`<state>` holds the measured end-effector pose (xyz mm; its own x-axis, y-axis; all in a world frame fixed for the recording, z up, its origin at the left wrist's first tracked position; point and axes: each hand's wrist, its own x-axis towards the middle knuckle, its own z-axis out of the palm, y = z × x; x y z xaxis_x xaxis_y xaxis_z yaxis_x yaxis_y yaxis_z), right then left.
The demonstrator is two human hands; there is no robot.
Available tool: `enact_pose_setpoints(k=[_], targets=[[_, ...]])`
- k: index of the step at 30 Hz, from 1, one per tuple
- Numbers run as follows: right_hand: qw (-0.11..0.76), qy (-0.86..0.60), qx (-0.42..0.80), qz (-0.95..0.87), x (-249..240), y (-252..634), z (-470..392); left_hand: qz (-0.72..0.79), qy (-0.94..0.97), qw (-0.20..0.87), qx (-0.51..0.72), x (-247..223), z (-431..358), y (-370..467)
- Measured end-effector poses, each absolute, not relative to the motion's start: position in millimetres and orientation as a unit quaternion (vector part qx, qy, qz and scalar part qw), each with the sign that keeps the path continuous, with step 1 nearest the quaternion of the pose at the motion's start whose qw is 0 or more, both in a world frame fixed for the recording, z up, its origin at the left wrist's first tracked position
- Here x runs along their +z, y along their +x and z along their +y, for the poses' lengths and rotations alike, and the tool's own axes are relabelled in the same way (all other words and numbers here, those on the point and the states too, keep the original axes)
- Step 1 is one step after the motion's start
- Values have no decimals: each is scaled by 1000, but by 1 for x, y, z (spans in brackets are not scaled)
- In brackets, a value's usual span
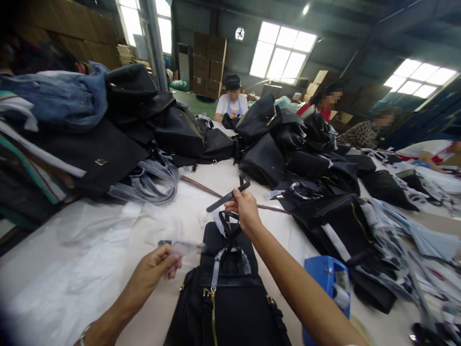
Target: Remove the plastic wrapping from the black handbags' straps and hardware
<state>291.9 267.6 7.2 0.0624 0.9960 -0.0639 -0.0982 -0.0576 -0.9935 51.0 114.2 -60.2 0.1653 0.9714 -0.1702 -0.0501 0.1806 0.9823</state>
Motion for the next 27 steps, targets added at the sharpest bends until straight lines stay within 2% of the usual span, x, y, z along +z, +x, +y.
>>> enact_pose_setpoints(k=[2, 5, 11, 19, 27], targets=[[504, -459, 577, -449, 11, 277, 240, 477, 487, 588, 435, -56, 112, 53], [482, -434, 594, -476, 13, 262, 212, 470, 498, 580, 442, -48, 107, 54], [466, -397, 592, -523, 13, 247, 192, 457, 497, 592, 441, -36, 97, 53], [487, -397, 567, -533, 16, 241, 185, 454, 494, 592, 446, -29, 93, 52], [446, -390, 560, -578, 14, 240, 175, 455, 496, 591, 445, -30, 97, 53]])
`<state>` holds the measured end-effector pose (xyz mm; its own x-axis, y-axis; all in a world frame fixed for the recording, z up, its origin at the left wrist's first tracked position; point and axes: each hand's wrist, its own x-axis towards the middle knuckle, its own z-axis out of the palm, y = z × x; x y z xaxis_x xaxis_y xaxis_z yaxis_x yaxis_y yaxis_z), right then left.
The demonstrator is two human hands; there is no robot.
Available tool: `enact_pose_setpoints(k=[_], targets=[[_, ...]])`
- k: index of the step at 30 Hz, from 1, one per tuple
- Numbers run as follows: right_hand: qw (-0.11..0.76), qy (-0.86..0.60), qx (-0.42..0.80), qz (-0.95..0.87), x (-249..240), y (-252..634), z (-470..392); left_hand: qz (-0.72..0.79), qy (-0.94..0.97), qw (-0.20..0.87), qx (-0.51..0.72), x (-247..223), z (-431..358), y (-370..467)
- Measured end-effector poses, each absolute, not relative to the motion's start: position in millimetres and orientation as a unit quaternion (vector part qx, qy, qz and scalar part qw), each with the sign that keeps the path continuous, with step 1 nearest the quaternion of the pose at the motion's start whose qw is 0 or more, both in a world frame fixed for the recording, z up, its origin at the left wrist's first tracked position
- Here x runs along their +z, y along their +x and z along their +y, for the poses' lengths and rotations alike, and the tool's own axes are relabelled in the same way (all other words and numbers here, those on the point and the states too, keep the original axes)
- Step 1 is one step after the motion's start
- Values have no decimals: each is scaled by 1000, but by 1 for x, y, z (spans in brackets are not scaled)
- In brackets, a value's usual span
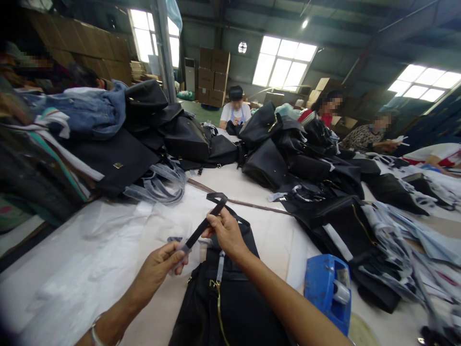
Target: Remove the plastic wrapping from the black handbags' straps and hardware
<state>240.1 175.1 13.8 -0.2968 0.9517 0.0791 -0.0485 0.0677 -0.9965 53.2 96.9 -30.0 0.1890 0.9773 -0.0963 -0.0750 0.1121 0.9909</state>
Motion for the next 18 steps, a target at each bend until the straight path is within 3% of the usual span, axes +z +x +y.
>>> enact_pose_setpoints(k=[8, 13, 18], targets=[[439, -396, 572, -569, 6, 242, 164, 487, 511, 561, 432, -26, 94, 61], [388, -369, 671, -513, -10, 235, 137, 508, 549, 516, 417, -17, 93, 71], [364, -387, 695, -485, -9, 246, 138, 525, 608, 466, 370, -23, 89, 70]])
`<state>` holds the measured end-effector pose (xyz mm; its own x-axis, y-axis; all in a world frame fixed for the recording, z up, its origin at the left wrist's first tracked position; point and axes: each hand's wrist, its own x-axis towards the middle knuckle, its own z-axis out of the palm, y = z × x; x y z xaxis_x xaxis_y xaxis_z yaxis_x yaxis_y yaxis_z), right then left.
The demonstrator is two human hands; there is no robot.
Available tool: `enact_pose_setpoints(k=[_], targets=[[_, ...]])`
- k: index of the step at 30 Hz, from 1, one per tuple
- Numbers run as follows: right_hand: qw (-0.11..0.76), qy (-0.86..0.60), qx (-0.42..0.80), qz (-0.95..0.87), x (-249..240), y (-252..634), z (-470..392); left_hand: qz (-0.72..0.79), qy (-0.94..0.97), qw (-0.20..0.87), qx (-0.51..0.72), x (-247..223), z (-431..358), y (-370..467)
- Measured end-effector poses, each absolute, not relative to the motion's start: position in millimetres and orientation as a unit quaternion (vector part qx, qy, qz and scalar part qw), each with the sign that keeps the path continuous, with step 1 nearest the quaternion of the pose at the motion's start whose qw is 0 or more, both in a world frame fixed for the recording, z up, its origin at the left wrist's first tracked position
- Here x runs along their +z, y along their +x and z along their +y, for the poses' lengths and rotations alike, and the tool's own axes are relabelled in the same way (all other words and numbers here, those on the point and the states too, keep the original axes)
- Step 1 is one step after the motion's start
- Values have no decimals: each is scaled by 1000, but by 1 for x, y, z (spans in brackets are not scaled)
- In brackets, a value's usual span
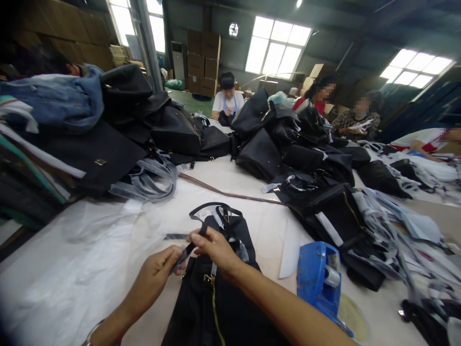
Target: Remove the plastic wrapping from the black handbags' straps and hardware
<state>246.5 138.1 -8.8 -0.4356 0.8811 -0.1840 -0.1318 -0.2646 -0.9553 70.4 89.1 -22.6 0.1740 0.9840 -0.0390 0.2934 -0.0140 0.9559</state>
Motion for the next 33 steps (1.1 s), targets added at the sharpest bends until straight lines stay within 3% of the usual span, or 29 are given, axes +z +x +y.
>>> enact_pose_setpoints(k=[5, 12, 16, 22, 28, 33], targets=[[394, -378, 747, -380, -16, 248, 142, 554, 617, 431, 355, -29, 89, 71], [321, -356, 799, -362, -37, 249, 130, 532, 632, 455, 334, -38, 93, 81], [351, -363, 823, -261, -35, 265, 148, 492, 705, 422, 287, -54, 101, 80], [408, -450, 723, -331, -51, 283, 161, 517, 768, 306, 222, -81, 135, 70], [416, -540, 561, -469, -76, 295, 166, 488, 798, 263, 238, -90, 163, 81], [414, -556, 524, -494, -89, 295, 170, 477, 805, 238, 259, -95, 180, 92]])
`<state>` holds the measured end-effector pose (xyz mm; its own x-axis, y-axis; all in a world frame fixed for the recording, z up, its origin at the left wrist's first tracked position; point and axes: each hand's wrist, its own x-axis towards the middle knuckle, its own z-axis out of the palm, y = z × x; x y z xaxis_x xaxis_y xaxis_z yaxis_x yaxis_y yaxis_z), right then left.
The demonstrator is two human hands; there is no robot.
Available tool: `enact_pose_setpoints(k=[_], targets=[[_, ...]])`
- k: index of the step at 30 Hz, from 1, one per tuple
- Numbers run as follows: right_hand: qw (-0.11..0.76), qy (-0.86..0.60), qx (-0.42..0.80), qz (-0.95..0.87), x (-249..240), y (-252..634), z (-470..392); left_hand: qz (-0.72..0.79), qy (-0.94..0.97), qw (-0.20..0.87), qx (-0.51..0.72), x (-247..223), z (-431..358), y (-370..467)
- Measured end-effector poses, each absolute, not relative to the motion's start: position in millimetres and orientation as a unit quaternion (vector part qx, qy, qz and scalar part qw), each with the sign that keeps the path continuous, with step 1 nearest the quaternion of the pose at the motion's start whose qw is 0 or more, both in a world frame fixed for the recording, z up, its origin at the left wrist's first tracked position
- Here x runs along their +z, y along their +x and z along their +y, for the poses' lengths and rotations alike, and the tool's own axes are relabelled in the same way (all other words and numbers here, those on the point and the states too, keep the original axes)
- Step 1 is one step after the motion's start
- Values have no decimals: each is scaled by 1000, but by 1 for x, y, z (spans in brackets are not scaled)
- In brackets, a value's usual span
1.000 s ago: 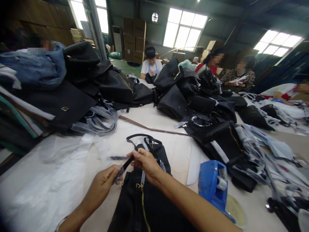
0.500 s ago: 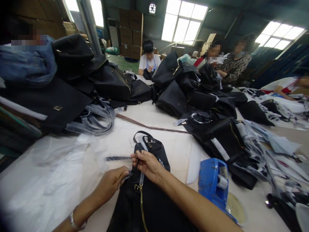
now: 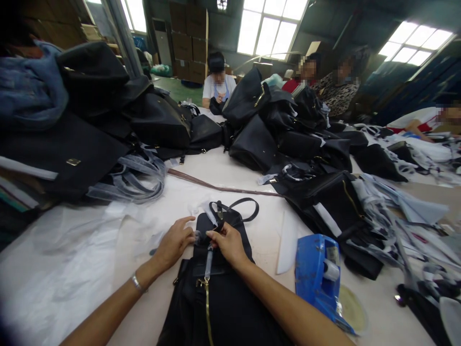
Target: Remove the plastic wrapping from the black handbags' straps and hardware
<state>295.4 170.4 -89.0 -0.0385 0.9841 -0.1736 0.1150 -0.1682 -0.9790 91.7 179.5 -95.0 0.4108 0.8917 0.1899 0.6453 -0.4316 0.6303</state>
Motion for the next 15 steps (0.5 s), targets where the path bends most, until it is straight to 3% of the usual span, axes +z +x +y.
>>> enact_pose_setpoints(k=[4, 7, 10, 13, 15], targets=[[381, -566, 531, -503, -90, 298, 174, 486, 800, 252, 243, -101, 184, 91], [258, -589, 517, -565, -72, 307, 172, 509, 782, 253, 257, -99, 178, 87], [133, -602, 326, -717, -35, 311, 161, 516, 770, 256, 274, -90, 164, 84], [134, -510, 129, -840, 0, 297, 150, 517, 765, 256, 288, -78, 149, 85], [143, -409, 81, -898, 9, 283, 147, 513, 765, 250, 297, -68, 139, 86]])
